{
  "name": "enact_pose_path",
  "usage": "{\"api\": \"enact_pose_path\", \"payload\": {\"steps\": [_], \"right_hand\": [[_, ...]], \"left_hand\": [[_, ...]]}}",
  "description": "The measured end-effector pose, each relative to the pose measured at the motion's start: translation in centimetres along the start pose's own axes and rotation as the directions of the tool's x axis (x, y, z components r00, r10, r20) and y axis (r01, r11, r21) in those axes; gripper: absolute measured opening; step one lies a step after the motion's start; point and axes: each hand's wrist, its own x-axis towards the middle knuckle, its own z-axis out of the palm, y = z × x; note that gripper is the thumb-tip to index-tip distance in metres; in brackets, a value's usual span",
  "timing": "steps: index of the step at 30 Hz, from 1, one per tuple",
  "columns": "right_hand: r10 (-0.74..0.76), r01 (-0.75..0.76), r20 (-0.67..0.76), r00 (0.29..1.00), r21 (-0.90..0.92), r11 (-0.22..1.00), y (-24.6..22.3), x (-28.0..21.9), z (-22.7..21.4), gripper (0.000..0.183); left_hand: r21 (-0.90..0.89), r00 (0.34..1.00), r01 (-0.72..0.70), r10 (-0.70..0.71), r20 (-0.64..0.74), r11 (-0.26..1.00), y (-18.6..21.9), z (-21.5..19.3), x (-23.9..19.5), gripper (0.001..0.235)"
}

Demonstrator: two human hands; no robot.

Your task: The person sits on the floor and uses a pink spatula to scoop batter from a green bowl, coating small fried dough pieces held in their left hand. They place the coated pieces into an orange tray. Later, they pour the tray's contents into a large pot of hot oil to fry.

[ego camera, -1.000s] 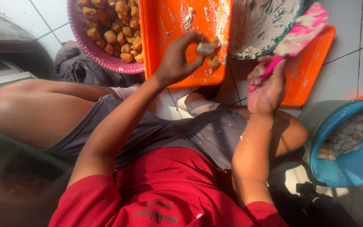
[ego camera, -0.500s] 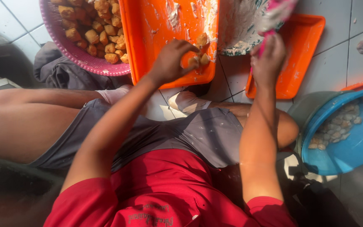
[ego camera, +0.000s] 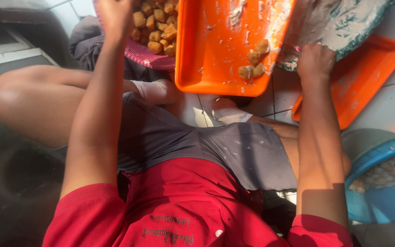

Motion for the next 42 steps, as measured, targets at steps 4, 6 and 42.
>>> {"api": "enact_pose_path", "payload": {"steps": [4,6,42], "right_hand": [[-0.123,0.107,0.171,0.977,0.103,0.989,-0.1,-0.6,-2.4,0.023],[-0.198,0.147,0.144,0.97,0.302,0.942,1.2,-2.1,-4.1,0.044],[-0.024,-0.279,0.282,0.959,0.931,-0.236,4.2,-6.2,-7.5,0.021]], "left_hand": [[0.212,0.942,-0.209,0.138,0.305,0.955,-0.6,0.9,-3.2,0.015],[0.499,0.935,-0.33,0.203,0.292,0.801,-0.9,1.3,-4.9,0.02],[-0.135,0.95,-0.312,0.306,-0.066,0.94,15.7,5.9,-4.8,0.018]]}}
